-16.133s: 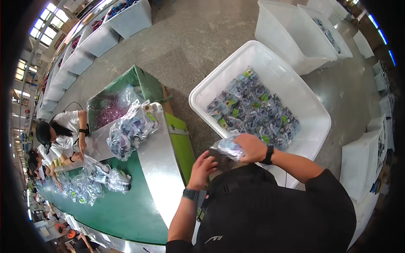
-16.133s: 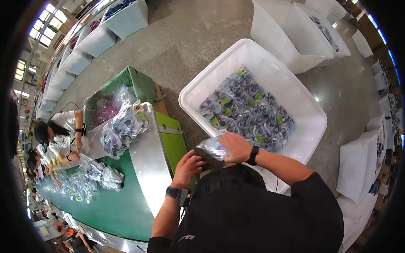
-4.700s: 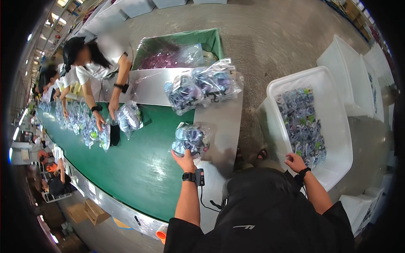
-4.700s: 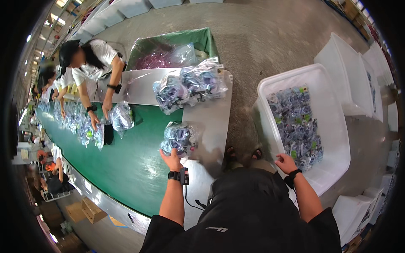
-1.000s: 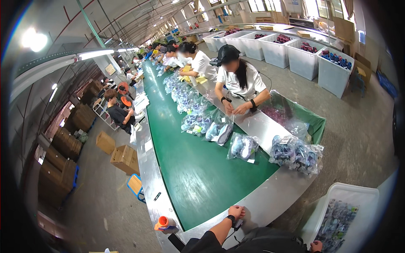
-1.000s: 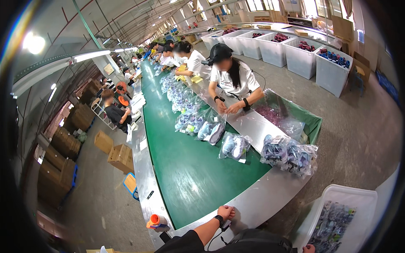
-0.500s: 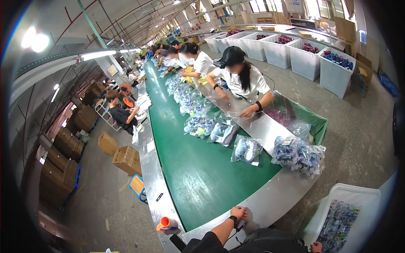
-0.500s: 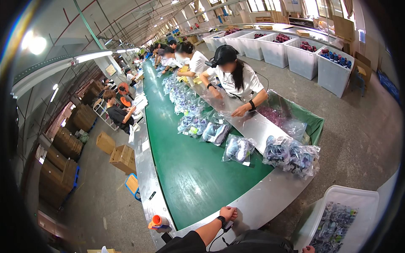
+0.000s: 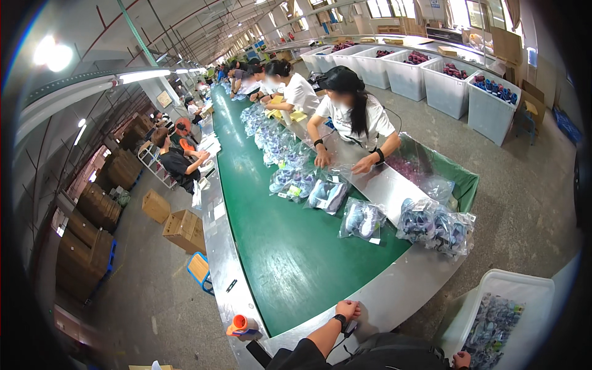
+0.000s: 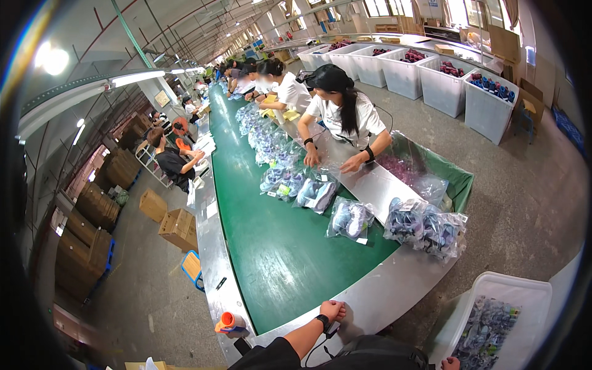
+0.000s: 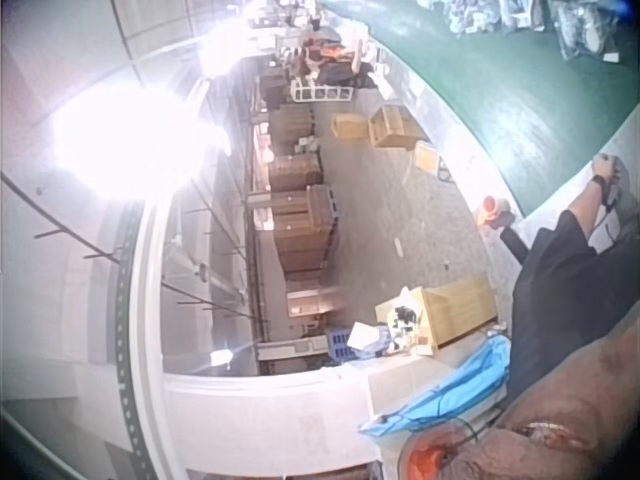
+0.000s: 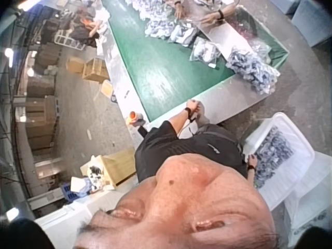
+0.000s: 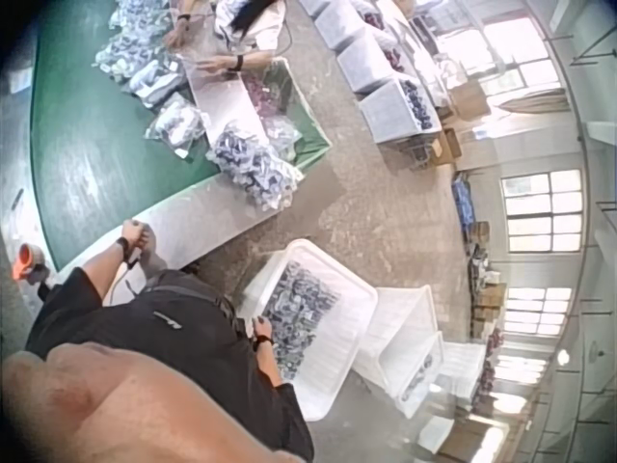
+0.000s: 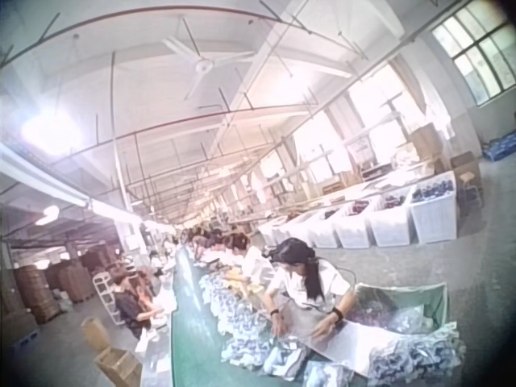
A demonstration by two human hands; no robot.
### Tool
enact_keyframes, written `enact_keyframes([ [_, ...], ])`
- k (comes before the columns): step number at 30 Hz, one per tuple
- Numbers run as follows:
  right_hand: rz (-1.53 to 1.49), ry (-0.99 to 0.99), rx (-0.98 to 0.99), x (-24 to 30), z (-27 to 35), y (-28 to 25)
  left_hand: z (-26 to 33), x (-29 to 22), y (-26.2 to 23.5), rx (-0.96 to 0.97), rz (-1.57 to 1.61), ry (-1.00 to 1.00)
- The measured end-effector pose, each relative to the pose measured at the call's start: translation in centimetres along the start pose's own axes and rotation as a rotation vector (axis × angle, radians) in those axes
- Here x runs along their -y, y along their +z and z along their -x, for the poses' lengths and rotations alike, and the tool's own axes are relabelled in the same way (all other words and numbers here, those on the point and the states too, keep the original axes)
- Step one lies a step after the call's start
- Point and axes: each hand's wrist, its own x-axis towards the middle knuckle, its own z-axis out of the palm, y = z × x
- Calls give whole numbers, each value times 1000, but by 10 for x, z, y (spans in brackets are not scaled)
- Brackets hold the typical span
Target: The person picks packaged footwear from a green conveyor belt and places them into a white bin. The person repeats this action continuously as more packages arrive on the belt.
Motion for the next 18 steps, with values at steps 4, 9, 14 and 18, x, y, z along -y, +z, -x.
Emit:
enact_keyframes([
  [4, 60, -17, 5, 1, -1, 0, -4, 2, -2, 16, 21, 0],
  [9, 50, -4, 22, 1, 1, 2, -10, 5, -6, 34, -21, -24],
  [14, 30, 8, 39, -1, 5, 4, -11, 7, -6, 51, -3, -23],
  [18, 31, 18, 33, -2, 7, 5, -15, 9, -6, 59, 54, -29],
])
